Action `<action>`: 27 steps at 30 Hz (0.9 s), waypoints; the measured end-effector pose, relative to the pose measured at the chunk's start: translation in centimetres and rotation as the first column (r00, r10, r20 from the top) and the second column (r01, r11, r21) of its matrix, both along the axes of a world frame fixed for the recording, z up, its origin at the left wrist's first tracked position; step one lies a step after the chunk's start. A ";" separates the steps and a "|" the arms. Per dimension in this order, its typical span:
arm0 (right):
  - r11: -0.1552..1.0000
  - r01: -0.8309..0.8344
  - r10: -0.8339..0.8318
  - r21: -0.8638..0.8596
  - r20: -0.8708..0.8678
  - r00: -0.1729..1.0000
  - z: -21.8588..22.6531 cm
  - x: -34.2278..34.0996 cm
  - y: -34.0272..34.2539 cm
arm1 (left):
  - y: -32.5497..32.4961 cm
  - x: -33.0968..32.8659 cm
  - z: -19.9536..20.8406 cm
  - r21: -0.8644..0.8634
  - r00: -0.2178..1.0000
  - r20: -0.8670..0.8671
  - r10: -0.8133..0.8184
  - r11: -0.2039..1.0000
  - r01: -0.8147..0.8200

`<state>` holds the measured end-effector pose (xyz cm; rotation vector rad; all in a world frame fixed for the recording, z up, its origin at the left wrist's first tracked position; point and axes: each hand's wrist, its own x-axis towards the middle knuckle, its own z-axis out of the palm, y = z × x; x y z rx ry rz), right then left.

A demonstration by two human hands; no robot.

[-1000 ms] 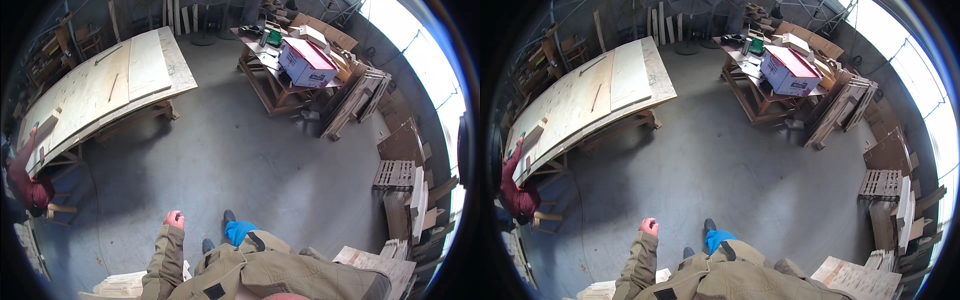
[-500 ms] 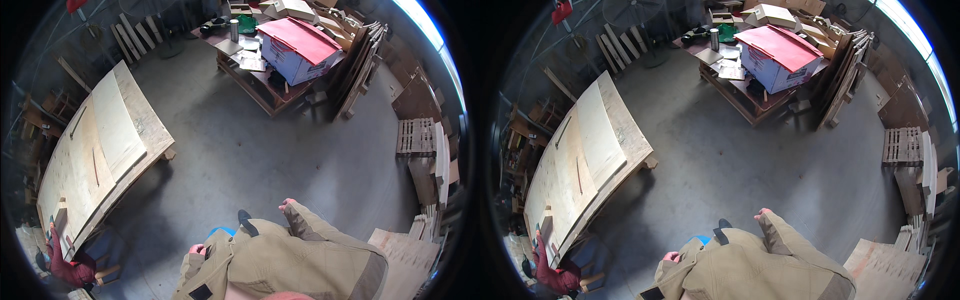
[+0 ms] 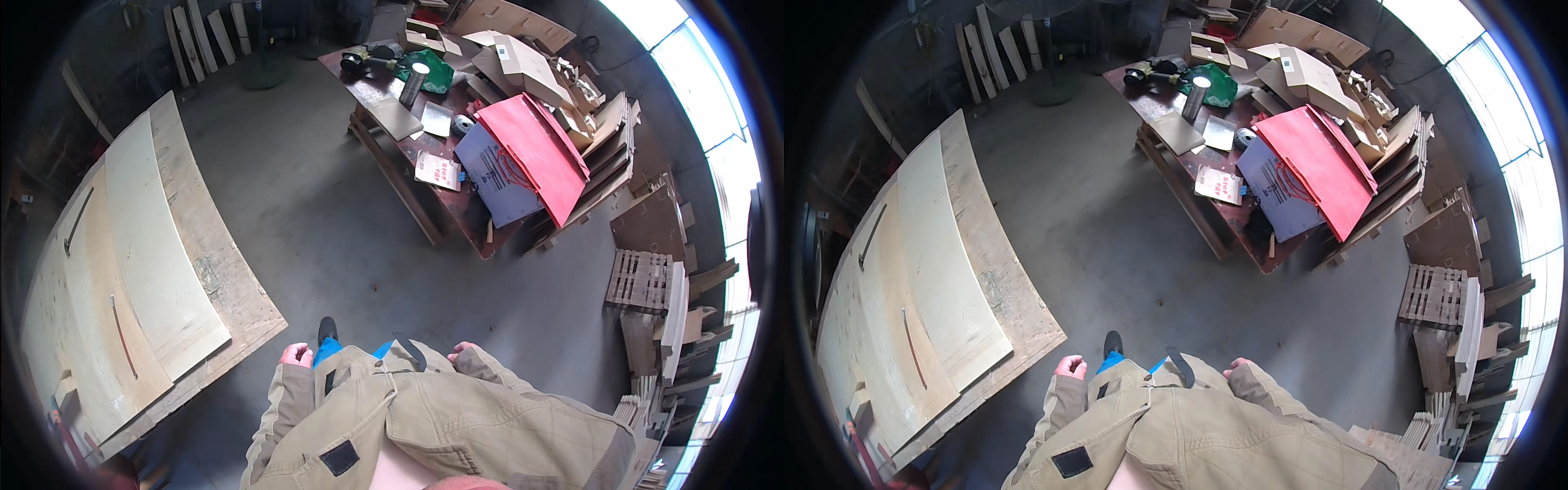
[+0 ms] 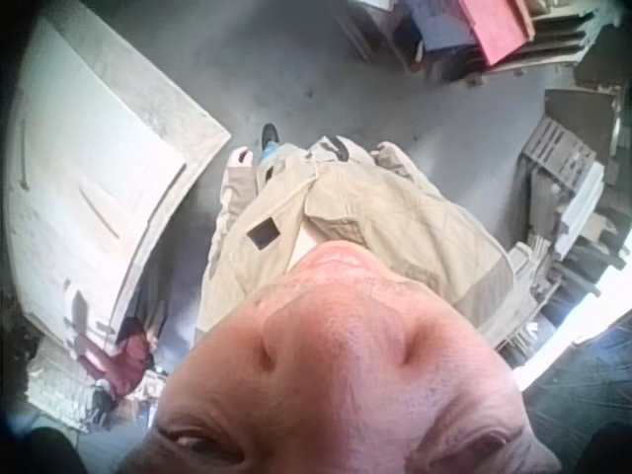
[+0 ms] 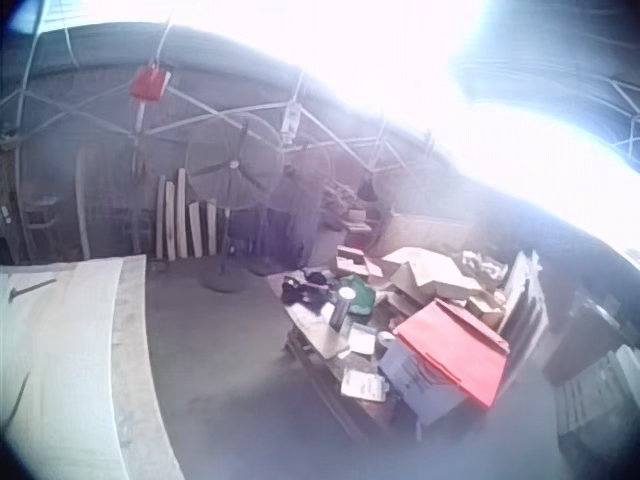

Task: The person uses a red pneumatic nail gun to fasten curved wooden planks onto a larger wooden frame. They repeatedly position planks, fire nails, and occasionally reload the nail gun with a strip of nails. The work continues across multiple planks in a workshop setting.

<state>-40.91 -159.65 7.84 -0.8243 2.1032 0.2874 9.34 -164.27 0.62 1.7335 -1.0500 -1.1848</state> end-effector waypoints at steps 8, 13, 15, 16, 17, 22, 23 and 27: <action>0.901 0.295 -0.206 -0.317 0.287 0.936 1.7 1.7 -21.3 | -22.8 1.8 0.3 -0.042 0.985 0.110 -0.136 0.989 0.141; 0.851 0.276 -0.083 -0.447 0.405 0.911 1.2 3.9 -39.9 | -33.7 -0.6 4.7 0.024 0.977 0.169 -0.130 0.992 0.128; 0.816 0.262 -0.006 -0.516 0.446 0.895 2.5 4.9 -46.9 | -37.2 -1.7 7.3 0.094 0.976 0.130 -0.176 0.982 0.165; 0.810 0.249 0.022 -0.531 0.452 0.892 3.3 5.4 -50.8 | -39.7 -2.3 8.2 0.161 0.958 0.156 -0.239 0.963 0.214; 0.780 0.280 0.060 -0.560 0.511 0.857 4.2 5.8 -54.3 | -42.2 -2.5 8.8 0.097 0.951 0.181 -0.249 0.967 0.235; 0.703 0.324 0.156 -0.633 0.582 0.798 8.0 6.8 -67.8 | -51.7 -2.6 8.5 0.119 0.967 0.142 -0.211 0.974 0.195; 0.686 0.338 0.152 -0.644 0.581 0.799 8.4 6.9 -70.0 | -53.7 -2.3 8.0 0.140 0.968 0.120 -0.220 0.969 0.203; 0.628 0.357 0.067 -0.691 0.505 0.860 9.3 7.5 -76.3 | -63.3 0.0 4.5 0.167 0.950 0.060 -0.306 0.942 0.292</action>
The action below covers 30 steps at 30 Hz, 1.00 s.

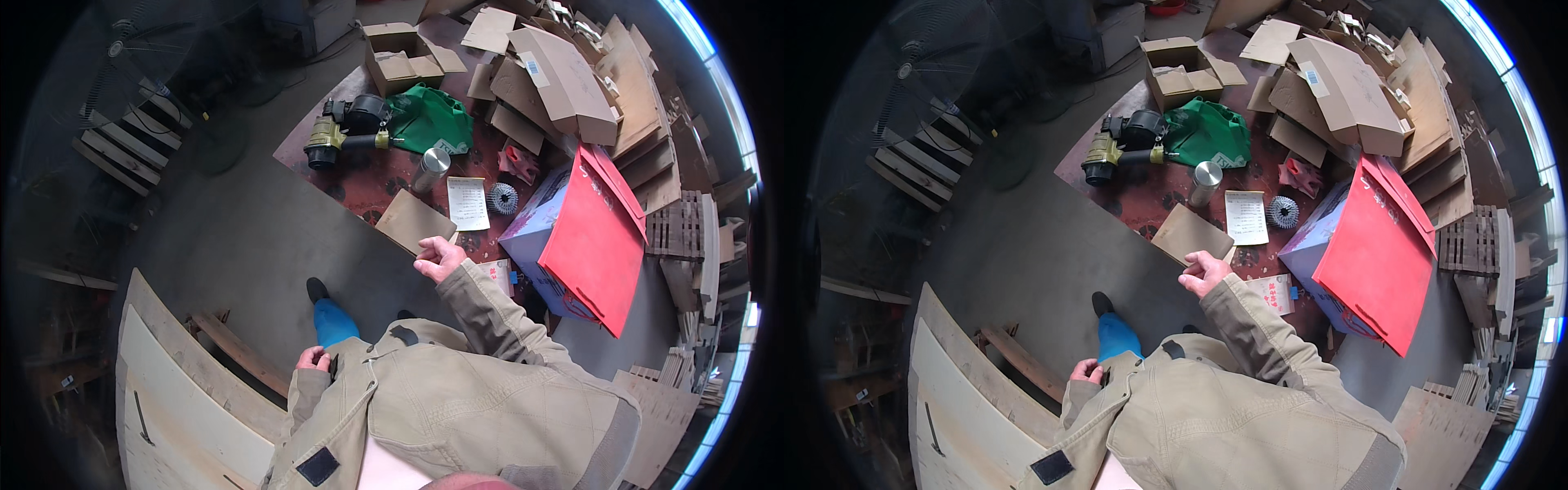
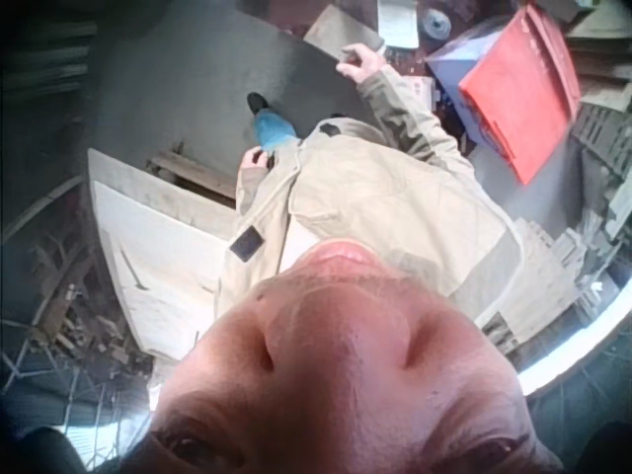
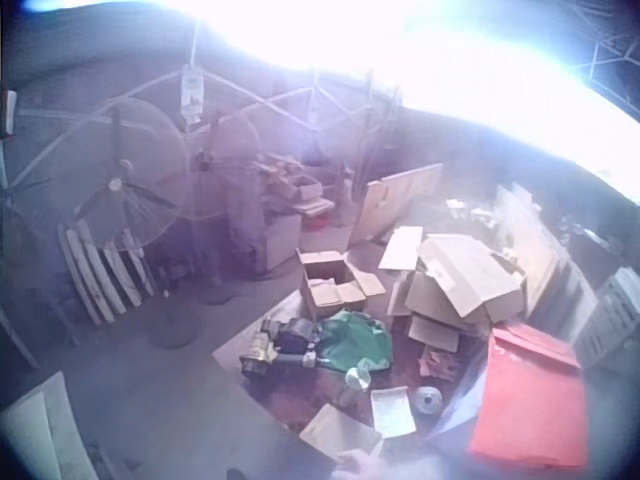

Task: The person uses a red pneumatic nail gun to fasten curved wooden planks onto a larger wooden frame. They repeatedly position planks, fire nails, and occasionally reload the nail gun with a strip of nails. The work continues across multiple planks in a workshop setting.

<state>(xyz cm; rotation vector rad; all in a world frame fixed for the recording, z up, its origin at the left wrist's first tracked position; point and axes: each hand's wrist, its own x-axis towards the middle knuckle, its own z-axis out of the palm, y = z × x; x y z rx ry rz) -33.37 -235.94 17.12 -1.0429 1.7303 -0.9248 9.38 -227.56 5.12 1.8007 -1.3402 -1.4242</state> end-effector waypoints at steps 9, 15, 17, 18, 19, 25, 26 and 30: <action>0.982 0.134 -0.110 0.133 -0.169 0.979 5.3 7.0 -8.4 | -27.2 7.3 0.2 -0.159 0.994 -0.017 -0.108 0.982 0.104; 0.953 0.300 -0.283 0.033 -0.243 0.928 9.0 4.5 -18.0 | -39.9 8.4 1.2 -0.237 0.994 -0.030 -0.103 0.967 0.093; 0.945 0.312 -0.327 -0.100 -0.211 0.921 10.8 0.4 -23.0 | -42.1 8.1 0.6 -0.232 0.996 -0.010 -0.091 0.969 0.087; 0.947 0.293 -0.321 -0.132 -0.350 0.880 11.4 -2.2 -26.1 | -42.6 8.0 0.3 -0.222 0.997 0.000 -0.080 0.972 0.078; 0.948 0.266 -0.316 -0.174 -0.418 0.852 11.7 -5.0 -29.6 | -43.0 8.1 -0.1 -0.199 0.998 0.004 -0.057 0.978 0.057; 0.963 0.269 -0.213 -0.027 -0.686 0.695 7.9 -22.3 -55.4 | -39.5 11.4 0.9 0.102 0.980 0.198 -0.031 0.995 0.011; 0.965 0.259 -0.145 0.036 -0.751 0.644 6.7 -24.6 -59.0 | -38.6 12.1 1.6 0.130 0.972 0.231 -0.032 0.992 0.001; 0.928 0.233 0.077 0.291 -0.761 0.644 1.3 -30.2 -68.9 | -37.3 13.6 2.5 0.315 0.926 0.375 -0.039 0.945 -0.088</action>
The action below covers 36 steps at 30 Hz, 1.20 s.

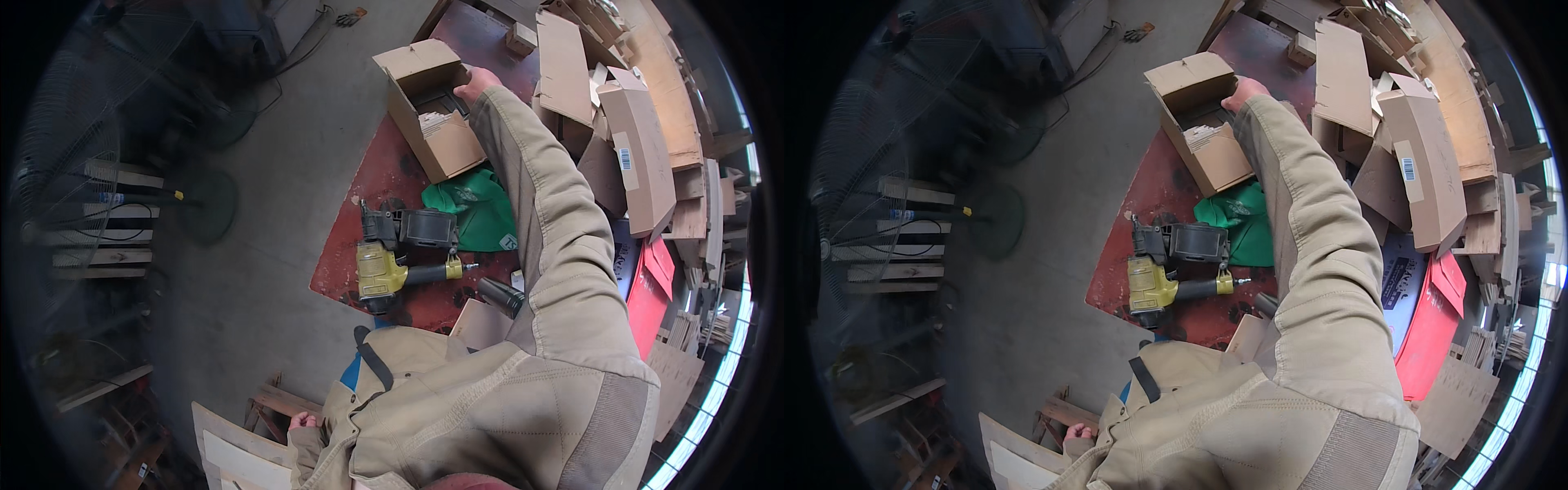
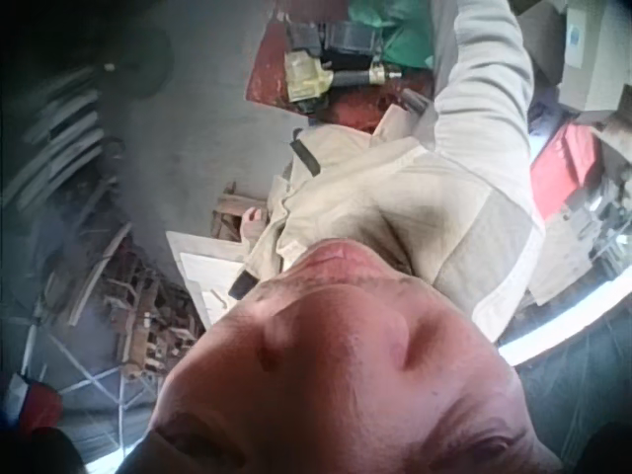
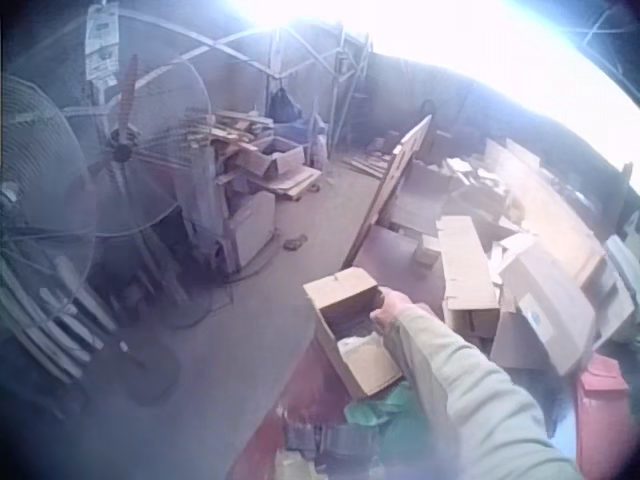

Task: The person uses a red pneumatic nail gun to fasten curved wooden planks onto a larger wooden frame. They repeatedly position planks, fire nails, and occasionally reload the nail gun with a strip of nails. The work continues across multiple planks in a workshop setting.

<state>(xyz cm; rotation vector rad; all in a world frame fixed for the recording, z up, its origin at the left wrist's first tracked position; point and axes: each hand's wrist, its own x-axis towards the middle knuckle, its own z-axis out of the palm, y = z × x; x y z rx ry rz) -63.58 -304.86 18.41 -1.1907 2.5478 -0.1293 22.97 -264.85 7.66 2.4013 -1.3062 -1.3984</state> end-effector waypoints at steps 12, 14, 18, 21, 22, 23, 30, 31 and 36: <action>0.976 0.049 -0.037 0.211 -0.058 0.998 -13.4 -4.2 -5.8 | -4.1 -6.8 -5.0 0.099 0.971 -0.186 0.154 0.986 -0.137; 0.980 0.067 -0.061 0.187 -0.036 0.997 -13.7 -3.9 -5.5 | -5.0 -7.3 -5.5 0.101 0.970 -0.199 0.137 0.988 -0.119; 0.969 0.115 -0.117 0.219 -0.003 0.993 -14.2 -2.9 -4.4 | -6.9 -7.0 -7.5 0.121 0.969 -0.221 0.111 0.989 -0.086; 0.976 0.113 -0.112 0.185 -0.013 0.994 -14.3 -3.1 -4.0 | -7.5 -6.7 -8.3 0.107 0.968 -0.232 0.091 0.992 -0.068; 0.977 0.116 -0.113 0.177 -0.022 0.993 -14.3 -3.2 -3.8 | -7.6 -6.7 -8.4 0.121 0.975 -0.205 0.085 0.991 -0.061; 0.979 0.116 -0.113 0.166 -0.031 0.993 -14.3 -3.3 -3.7 | -7.7 -6.7 -8.5 0.108 0.963 -0.251 0.099 0.991 -0.074; 0.978 0.134 -0.116 0.160 -0.120 0.986 -13.0 -2.8 -3.3 | -8.4 -7.5 -9.1 0.129 0.963 -0.266 0.043 0.992 -0.009; 0.988 0.114 -0.098 0.106 -0.144 0.985 -12.8 -2.7 -3.3 | -8.3 -7.5 -9.2 0.121 0.964 -0.265 0.014 0.993 0.019; 0.963 0.071 -0.048 -0.258 0.094 0.994 -11.4 -3.8 -2.9 | -8.4 -8.2 -9.9 0.138 0.940 -0.313 0.139 0.985 -0.100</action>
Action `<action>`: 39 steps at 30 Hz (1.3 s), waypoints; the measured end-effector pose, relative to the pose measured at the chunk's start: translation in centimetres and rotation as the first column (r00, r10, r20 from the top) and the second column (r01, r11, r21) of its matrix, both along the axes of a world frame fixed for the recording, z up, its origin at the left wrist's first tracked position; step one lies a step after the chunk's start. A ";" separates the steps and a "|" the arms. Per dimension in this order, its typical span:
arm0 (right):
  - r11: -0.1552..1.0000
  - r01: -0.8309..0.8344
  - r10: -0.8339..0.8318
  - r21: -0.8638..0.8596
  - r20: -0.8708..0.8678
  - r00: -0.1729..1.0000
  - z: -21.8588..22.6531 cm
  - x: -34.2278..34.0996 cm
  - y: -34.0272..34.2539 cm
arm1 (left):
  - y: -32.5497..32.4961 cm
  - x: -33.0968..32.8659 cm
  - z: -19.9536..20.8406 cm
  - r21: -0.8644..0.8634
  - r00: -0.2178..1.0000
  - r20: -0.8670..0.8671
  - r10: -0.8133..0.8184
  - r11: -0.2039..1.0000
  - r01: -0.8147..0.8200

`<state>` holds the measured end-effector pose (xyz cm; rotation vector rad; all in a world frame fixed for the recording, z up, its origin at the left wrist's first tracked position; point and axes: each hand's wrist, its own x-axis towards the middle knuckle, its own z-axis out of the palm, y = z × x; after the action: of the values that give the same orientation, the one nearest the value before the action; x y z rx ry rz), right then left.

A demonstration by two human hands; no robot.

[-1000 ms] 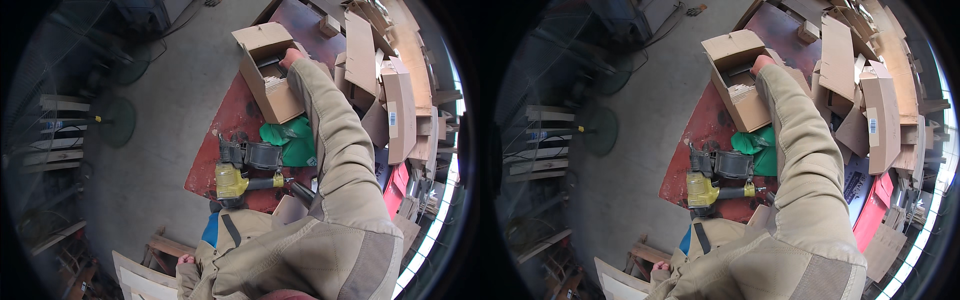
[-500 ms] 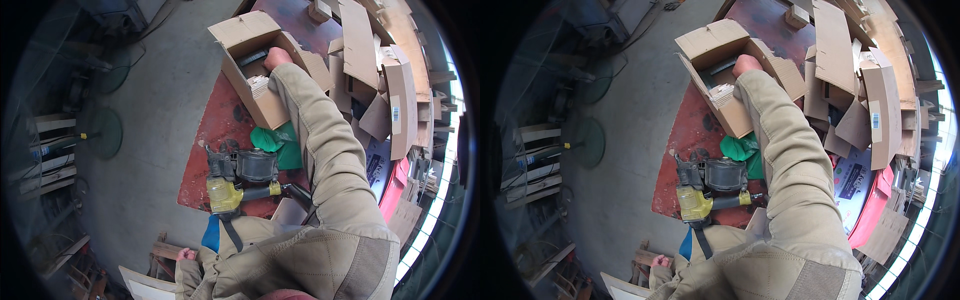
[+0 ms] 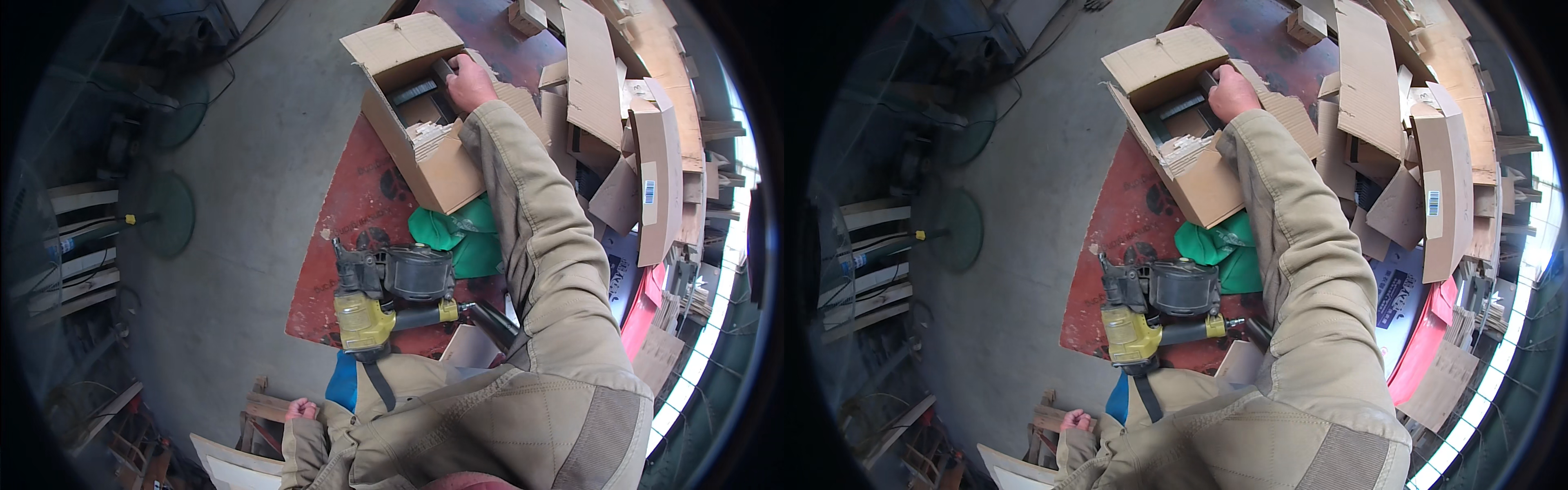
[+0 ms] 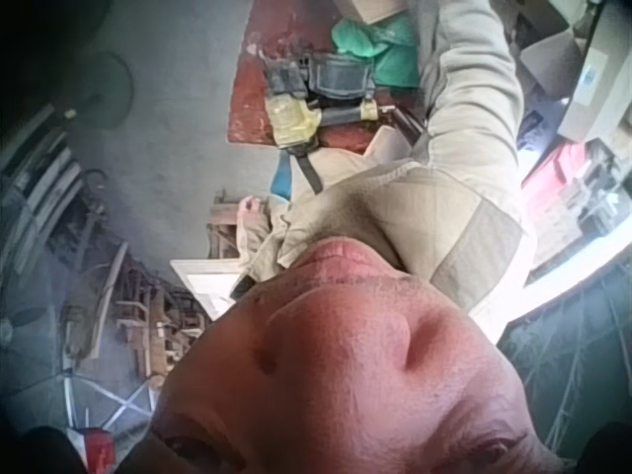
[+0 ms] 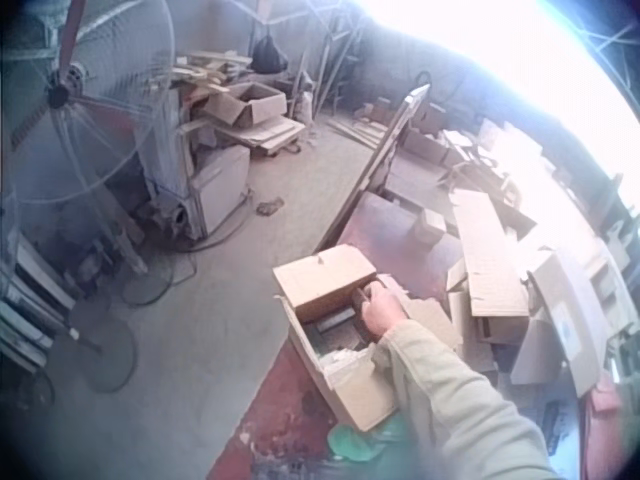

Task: The person uses a red pneumatic nail gun to fasten curved wooden planks onto a larger wooden frame. They repeatedly position planks, fire nails, and occasionally reload the nail gun with a strip of nails. The work continues across multiple planks in a workshop setting.

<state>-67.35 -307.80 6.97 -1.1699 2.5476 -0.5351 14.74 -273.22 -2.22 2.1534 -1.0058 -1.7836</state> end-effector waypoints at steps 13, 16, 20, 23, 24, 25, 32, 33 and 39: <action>0.998 0.062 -0.059 0.012 0.524 0.850 0.2 -0.3 1.8 | -2.7 -3.6 0.9 0.051 0.996 0.060 -0.065 0.997 0.062; 0.986 0.055 0.037 -0.160 0.523 0.851 0.9 0.7 1.8 | -2.9 -3.8 1.0 0.078 0.997 0.063 -0.051 0.996 0.046; 0.934 0.038 0.178 -0.354 0.557 0.811 5.0 2.6 2.7 | -4.9 -4.9 1.6 0.039 0.994 0.057 -0.097 0.995 0.095; 0.923 0.066 0.179 -0.380 0.573 0.800 9.9 4.6 5.9 | -7.4 -6.7 2.6 -0.078 0.984 -0.015 -0.176 0.982 0.174; 0.914 0.056 0.212 -0.402 0.590 0.779 11.8 5.5 7.7 | -8.3 -7.3 3.2 -0.092 0.981 -0.031 -0.193 0.977 0.190; 0.926 0.044 0.199 -0.376 0.584 0.787 13.8 6.4 9.5 | -9.4 -7.9 3.9 -0.114 0.976 -0.060 -0.207 0.973 0.200; 0.873 0.273 0.142 -0.404 0.747 0.650 23.5 19.7 26.0 | -14.0 -12.0 11.3 -0.039 0.785 -0.607 -0.127 0.991 0.130; 0.852 0.350 0.104 -0.389 0.781 0.616 24.1 22.6 28.6 | -14.2 -12.7 12.6 0.009 0.678 -0.727 -0.110 0.985 0.170; 0.790 0.462 0.113 -0.402 0.838 0.534 24.6 41.6 41.9 | -7.1 -22.9 21.3 0.248 0.139 -0.969 0.206 0.794 0.555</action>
<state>-25.70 -265.92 31.60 -0.4967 1.6365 -1.5979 -8.14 -280.35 19.04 0.3133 -0.2962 -3.1372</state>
